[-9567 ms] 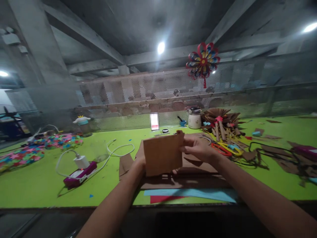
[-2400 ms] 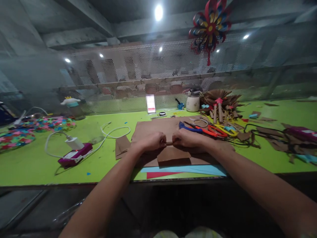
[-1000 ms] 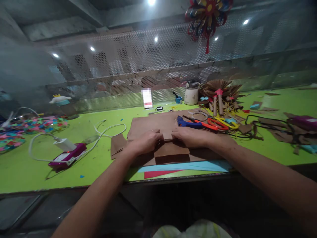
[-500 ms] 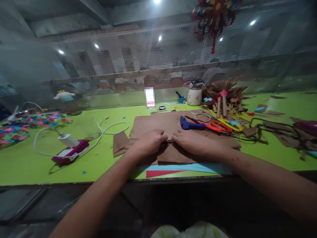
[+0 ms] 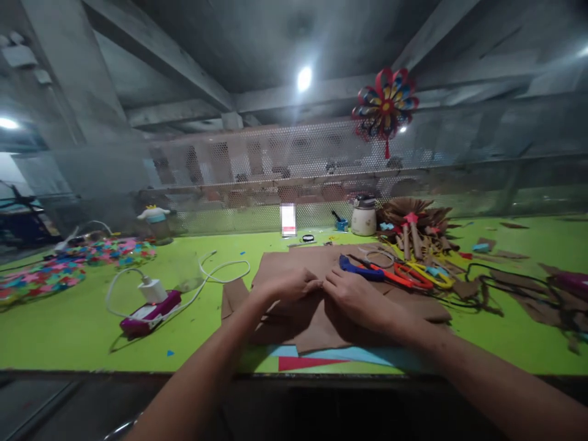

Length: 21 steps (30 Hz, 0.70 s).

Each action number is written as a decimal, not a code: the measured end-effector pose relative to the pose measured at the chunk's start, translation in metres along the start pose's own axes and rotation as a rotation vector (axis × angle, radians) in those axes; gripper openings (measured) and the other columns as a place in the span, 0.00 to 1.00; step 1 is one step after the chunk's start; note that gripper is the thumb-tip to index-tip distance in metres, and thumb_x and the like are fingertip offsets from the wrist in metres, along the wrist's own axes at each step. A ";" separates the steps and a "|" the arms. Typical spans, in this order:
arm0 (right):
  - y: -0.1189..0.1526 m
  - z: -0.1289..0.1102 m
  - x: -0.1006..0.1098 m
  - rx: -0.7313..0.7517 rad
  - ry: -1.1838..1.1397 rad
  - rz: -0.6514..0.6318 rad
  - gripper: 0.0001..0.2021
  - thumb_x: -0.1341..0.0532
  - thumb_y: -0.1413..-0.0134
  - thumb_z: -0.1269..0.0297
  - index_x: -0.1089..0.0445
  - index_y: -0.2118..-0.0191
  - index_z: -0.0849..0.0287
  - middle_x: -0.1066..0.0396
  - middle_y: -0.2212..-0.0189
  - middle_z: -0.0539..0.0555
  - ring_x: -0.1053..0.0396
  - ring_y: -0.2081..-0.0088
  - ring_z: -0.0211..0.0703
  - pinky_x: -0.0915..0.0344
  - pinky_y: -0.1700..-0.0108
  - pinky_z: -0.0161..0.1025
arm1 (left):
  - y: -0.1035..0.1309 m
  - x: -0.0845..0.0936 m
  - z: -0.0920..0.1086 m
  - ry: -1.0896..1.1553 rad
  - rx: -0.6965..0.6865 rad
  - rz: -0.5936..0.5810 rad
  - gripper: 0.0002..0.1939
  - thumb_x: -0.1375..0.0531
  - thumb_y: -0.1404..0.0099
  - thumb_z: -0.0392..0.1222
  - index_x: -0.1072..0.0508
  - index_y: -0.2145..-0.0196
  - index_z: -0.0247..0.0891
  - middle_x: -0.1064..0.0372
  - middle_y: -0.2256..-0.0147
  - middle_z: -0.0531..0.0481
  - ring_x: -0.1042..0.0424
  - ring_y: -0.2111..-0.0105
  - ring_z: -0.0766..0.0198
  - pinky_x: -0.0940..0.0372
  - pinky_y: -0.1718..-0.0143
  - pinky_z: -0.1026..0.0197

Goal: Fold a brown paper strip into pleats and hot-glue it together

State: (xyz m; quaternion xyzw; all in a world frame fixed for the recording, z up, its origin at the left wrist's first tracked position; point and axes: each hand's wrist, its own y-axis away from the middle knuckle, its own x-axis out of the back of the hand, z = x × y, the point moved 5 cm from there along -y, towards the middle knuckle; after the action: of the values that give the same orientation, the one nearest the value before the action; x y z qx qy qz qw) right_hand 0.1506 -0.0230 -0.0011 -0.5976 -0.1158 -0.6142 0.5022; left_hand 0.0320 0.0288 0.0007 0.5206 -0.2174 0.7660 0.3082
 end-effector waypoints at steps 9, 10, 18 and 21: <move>-0.004 0.016 -0.002 -0.076 -0.086 0.130 0.08 0.48 0.48 0.76 0.33 0.67 0.63 0.35 0.68 0.57 0.42 0.65 0.44 0.43 0.61 0.40 | 0.001 -0.001 -0.008 0.315 0.040 0.014 0.23 0.49 0.42 0.57 0.30 0.71 0.30 0.40 0.77 0.53 0.44 0.75 0.69 0.45 0.74 0.67; -0.004 0.019 -0.002 -0.100 -0.152 0.137 0.07 0.47 0.48 0.74 0.33 0.67 0.63 0.35 0.68 0.57 0.42 0.64 0.43 0.43 0.61 0.40 | 0.002 -0.001 -0.007 0.314 0.043 0.030 0.24 0.49 0.42 0.57 0.29 0.71 0.30 0.39 0.76 0.52 0.43 0.75 0.69 0.45 0.74 0.67; -0.002 0.039 -0.004 -0.205 -0.730 -0.075 0.14 0.50 0.44 0.62 0.31 0.68 0.64 0.32 0.73 0.52 0.39 0.72 0.36 0.45 0.73 0.31 | 0.011 -0.002 0.015 0.288 -0.060 0.097 0.21 0.50 0.39 0.52 0.28 0.62 0.32 0.30 0.68 0.47 0.36 0.69 0.65 0.41 0.67 0.66; -0.001 0.042 -0.007 -0.223 -0.766 -0.162 0.16 0.50 0.45 0.61 0.31 0.74 0.65 0.36 0.80 0.49 0.43 0.78 0.32 0.50 0.77 0.30 | 0.012 0.000 0.022 0.226 -0.089 0.154 0.19 0.50 0.39 0.51 0.28 0.61 0.34 0.29 0.65 0.47 0.34 0.67 0.64 0.41 0.64 0.65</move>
State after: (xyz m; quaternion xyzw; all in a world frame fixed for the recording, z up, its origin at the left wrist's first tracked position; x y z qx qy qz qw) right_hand 0.1740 0.0120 0.0037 -0.8230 -0.2739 -0.3935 0.3048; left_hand 0.0378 0.0058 0.0083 0.3986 -0.2542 0.8307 0.2939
